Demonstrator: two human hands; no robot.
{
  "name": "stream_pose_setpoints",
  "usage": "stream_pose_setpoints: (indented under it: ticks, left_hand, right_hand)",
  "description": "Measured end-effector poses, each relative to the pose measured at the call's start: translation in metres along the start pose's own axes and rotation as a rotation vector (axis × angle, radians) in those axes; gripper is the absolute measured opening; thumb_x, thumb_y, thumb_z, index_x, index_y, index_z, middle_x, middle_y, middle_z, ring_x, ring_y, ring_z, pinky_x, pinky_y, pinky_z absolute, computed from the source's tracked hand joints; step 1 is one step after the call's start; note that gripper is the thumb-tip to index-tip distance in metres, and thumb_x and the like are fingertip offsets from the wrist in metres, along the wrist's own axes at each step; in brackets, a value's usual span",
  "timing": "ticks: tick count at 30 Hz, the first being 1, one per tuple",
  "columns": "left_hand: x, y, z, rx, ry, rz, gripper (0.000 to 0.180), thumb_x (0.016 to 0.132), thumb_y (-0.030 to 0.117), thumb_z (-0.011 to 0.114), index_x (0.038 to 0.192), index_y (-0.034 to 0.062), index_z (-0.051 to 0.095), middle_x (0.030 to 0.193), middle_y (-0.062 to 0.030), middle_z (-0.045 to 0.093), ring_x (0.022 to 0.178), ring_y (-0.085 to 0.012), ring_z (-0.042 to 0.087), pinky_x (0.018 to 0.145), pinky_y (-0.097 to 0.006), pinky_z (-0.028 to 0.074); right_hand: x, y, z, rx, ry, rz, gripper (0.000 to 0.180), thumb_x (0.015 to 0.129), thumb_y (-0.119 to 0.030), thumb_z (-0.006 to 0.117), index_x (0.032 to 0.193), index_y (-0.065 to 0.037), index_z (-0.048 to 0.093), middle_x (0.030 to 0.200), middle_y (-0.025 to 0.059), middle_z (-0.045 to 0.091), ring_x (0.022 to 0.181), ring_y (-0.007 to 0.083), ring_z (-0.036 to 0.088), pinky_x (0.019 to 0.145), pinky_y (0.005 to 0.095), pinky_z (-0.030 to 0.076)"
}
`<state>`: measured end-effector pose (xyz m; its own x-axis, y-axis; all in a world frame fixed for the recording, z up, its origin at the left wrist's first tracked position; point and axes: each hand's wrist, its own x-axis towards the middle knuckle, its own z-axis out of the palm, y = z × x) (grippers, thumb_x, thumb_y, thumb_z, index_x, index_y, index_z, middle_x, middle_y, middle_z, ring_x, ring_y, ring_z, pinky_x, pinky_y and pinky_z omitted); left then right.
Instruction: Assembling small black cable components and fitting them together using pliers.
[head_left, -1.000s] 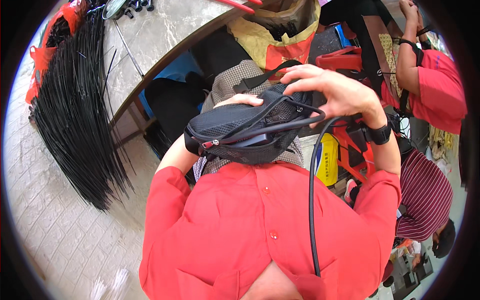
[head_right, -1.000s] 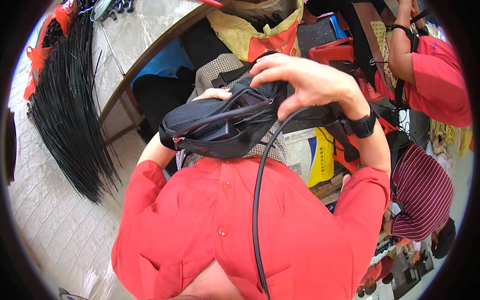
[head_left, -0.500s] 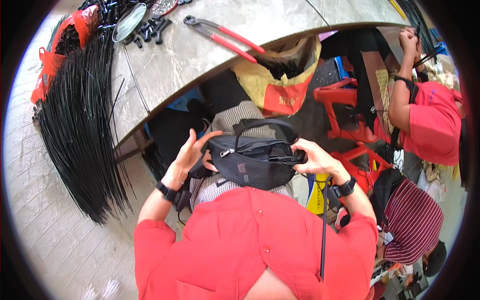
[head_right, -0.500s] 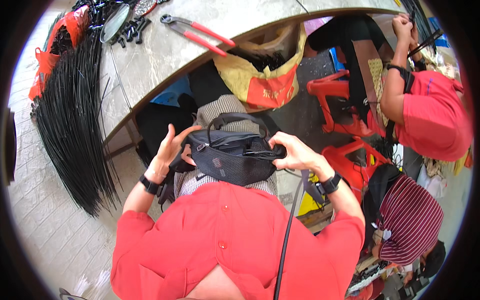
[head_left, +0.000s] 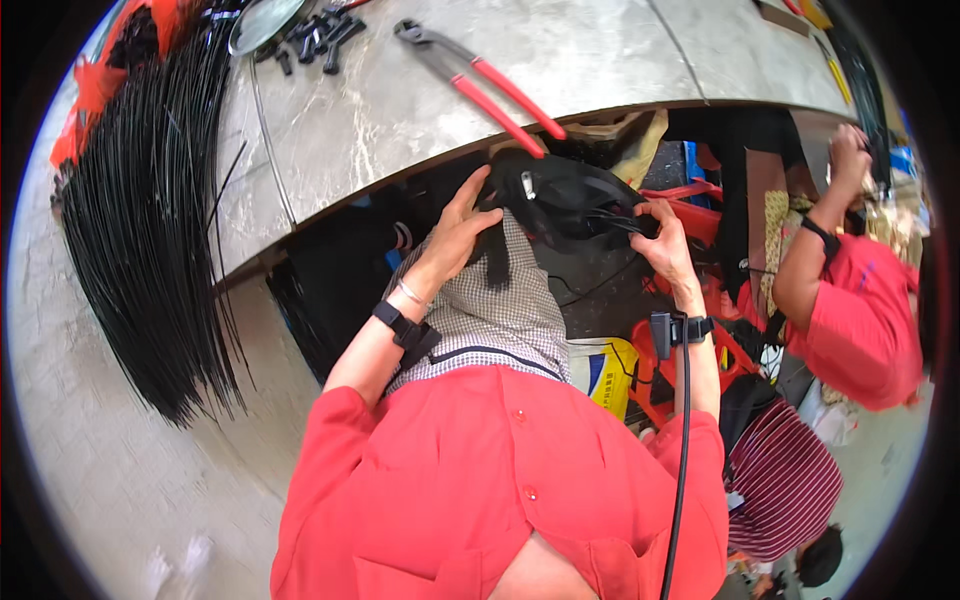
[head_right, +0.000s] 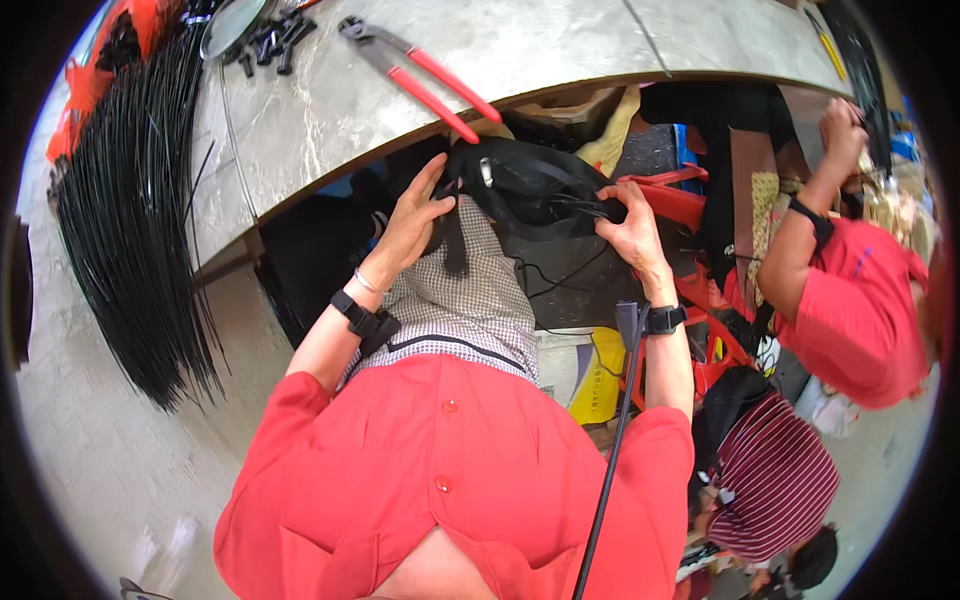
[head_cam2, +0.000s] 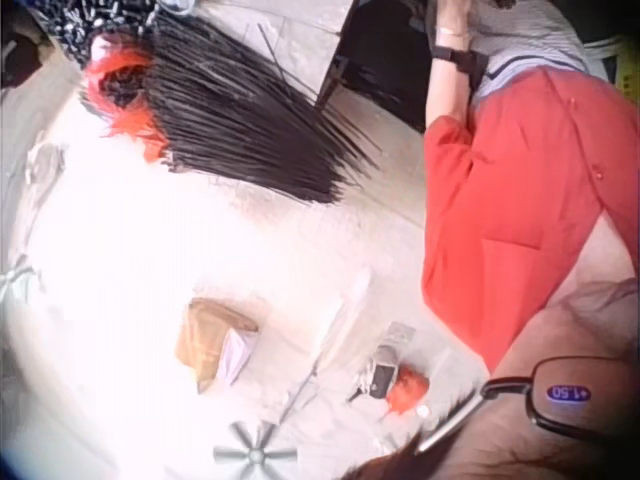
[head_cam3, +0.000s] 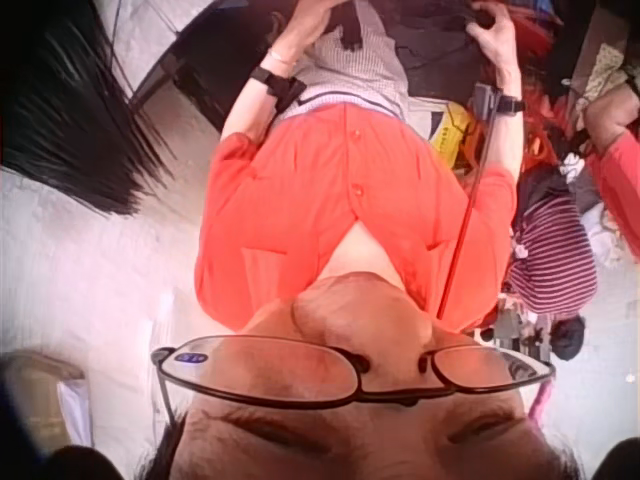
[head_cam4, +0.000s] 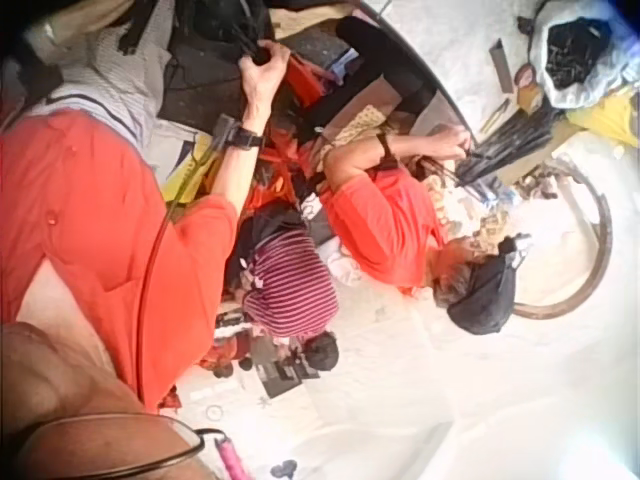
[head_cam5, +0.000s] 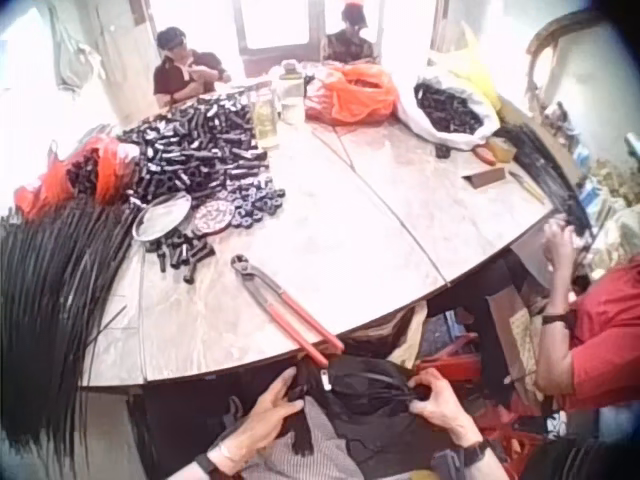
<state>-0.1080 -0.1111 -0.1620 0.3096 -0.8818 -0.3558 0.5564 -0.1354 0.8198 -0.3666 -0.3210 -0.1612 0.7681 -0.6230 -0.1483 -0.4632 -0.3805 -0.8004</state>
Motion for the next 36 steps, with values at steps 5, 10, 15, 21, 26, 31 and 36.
stream_pose_setpoints:
  ticks: [5,10,15,21,26,31,36]
  left_hand:
    - [-0.039,0.02,-0.032,0.589,0.119,0.12,0.041,0.088,0.006,0.058,0.128,-0.0002,0.052,0.141,-0.0119,0.043,0.132,-0.0217,0.039,0.108,-0.035,0.031]
    - [-0.129,0.037,-0.105,0.434,0.442,-0.194,0.026,0.09,0.011,0.057,0.112,-0.0022,0.062,0.101,-0.0102,0.068,0.094,-0.0152,0.064,0.079,-0.026,0.051]
    - [-0.247,0.053,-0.176,0.704,0.323,-0.789,0.033,0.088,0.025,0.061,0.108,-0.0013,0.062,0.089,-0.0057,0.066,0.08,-0.0113,0.061,0.069,-0.025,0.05]
    - [-0.332,0.085,-0.196,0.787,0.403,-0.809,0.035,0.089,0.034,0.061,0.102,0.0016,0.064,0.081,-0.0029,0.066,0.074,-0.0108,0.062,0.06,-0.025,0.048]
    - [-0.348,0.109,-0.206,0.681,0.402,-0.788,0.032,0.087,0.028,0.064,0.102,-0.0008,0.063,0.086,-0.0072,0.069,0.078,-0.013,0.066,0.059,-0.024,0.049]
    - [-0.333,0.049,-0.159,0.495,0.053,-0.843,0.032,0.084,0.023,0.068,0.103,-0.0012,0.065,0.092,-0.0086,0.069,0.086,-0.0176,0.067,0.072,-0.028,0.053]
    - [-0.388,-0.011,-0.155,0.703,-0.359,-0.872,0.043,0.077,0.039,0.073,0.101,0.0041,0.068,0.096,-0.0141,0.069,0.088,-0.0238,0.066,0.077,-0.034,0.051]
  right_hand:
    - [0.003,0.063,0.033,0.551,0.126,0.422,0.035,0.072,0.002,0.067,0.106,0.002,0.061,0.097,0.0053,0.061,0.088,0.0138,0.058,0.082,0.0252,0.044]
    - [0.009,0.065,0.039,0.712,0.123,0.452,0.035,0.077,0.001,0.068,0.11,0.001,0.058,0.095,0.003,0.061,0.085,0.0101,0.057,0.079,0.0224,0.043]
    - [0.004,0.028,0.014,0.243,-0.031,0.329,0.062,0.08,-0.005,0.07,0.134,0.004,0.042,0.126,0.0124,0.053,0.113,0.0171,0.051,0.097,0.0279,0.039]
    - [-0.002,0.063,-0.05,0.618,0.059,0.553,0.045,0.096,-0.026,0.053,0.134,-0.003,0.045,0.128,0.0108,0.056,0.118,0.0196,0.053,0.088,0.0342,0.046]
    - [-0.089,0.11,-0.075,0.15,-0.104,0.62,0.03,0.086,-0.017,0.062,0.112,-0.001,0.063,0.103,0.0054,0.065,0.091,0.0159,0.064,0.068,0.0271,0.052]
    - [-0.149,0.082,0.043,0.206,-0.511,0.891,0.057,0.072,-0.009,0.065,0.126,0.0,0.053,0.121,0.0121,0.06,0.102,0.0186,0.06,0.079,0.0296,0.051]
    - [-0.264,0.147,0.121,-0.277,-1.231,0.315,0.034,0.082,-0.021,0.06,0.113,-0.005,0.06,0.103,0.0069,0.066,0.082,0.0183,0.062,0.072,0.0338,0.05]
